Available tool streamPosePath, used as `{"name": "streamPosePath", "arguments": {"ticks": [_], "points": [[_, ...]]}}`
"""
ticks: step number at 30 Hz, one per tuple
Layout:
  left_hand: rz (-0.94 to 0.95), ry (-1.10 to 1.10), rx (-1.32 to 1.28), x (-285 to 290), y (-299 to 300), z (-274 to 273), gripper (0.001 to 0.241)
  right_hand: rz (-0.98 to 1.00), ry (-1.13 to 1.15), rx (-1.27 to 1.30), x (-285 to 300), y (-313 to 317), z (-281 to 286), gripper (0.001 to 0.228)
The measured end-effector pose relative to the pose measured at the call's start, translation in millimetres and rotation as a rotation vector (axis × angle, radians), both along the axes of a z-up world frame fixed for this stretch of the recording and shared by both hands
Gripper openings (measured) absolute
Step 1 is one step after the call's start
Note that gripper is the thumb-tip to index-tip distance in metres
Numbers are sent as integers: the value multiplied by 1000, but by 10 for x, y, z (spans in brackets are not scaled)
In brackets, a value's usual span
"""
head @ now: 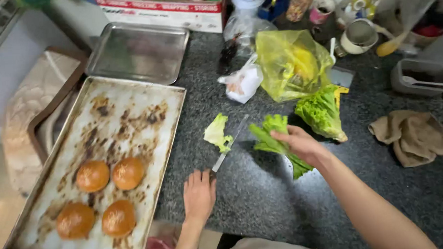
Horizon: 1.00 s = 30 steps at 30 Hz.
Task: The person is preparing burgers by cutting lettuce and placing it on the buns.
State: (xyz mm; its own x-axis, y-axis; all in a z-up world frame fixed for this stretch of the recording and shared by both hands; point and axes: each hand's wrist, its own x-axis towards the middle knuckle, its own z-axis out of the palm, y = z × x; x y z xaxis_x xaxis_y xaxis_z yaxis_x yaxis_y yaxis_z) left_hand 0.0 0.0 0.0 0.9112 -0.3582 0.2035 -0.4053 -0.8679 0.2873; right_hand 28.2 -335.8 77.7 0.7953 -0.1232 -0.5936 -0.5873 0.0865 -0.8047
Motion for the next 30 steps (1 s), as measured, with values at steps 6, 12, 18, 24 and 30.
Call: {"name": "streamPosePath", "arguments": {"ticks": [6,12,18,24,30], "points": [[-39,148,-402,272,-475,524,70,-372,-167,392,-172,261,226,30],[-33,1080,-1417,527,-1058,1121,74,-493,-505,14,-124,836,282,46],[122,941,-1645,685,-1129,997,32,-711,-494,194,-119,930,690,42],[36,960,-1605,618,-1011,1075,27,-733,-398,241,-126,871,631,26],[104,1119,-1259,538,-1104,136,44,-634,-344,-84,-160,387,-698,43]]}}
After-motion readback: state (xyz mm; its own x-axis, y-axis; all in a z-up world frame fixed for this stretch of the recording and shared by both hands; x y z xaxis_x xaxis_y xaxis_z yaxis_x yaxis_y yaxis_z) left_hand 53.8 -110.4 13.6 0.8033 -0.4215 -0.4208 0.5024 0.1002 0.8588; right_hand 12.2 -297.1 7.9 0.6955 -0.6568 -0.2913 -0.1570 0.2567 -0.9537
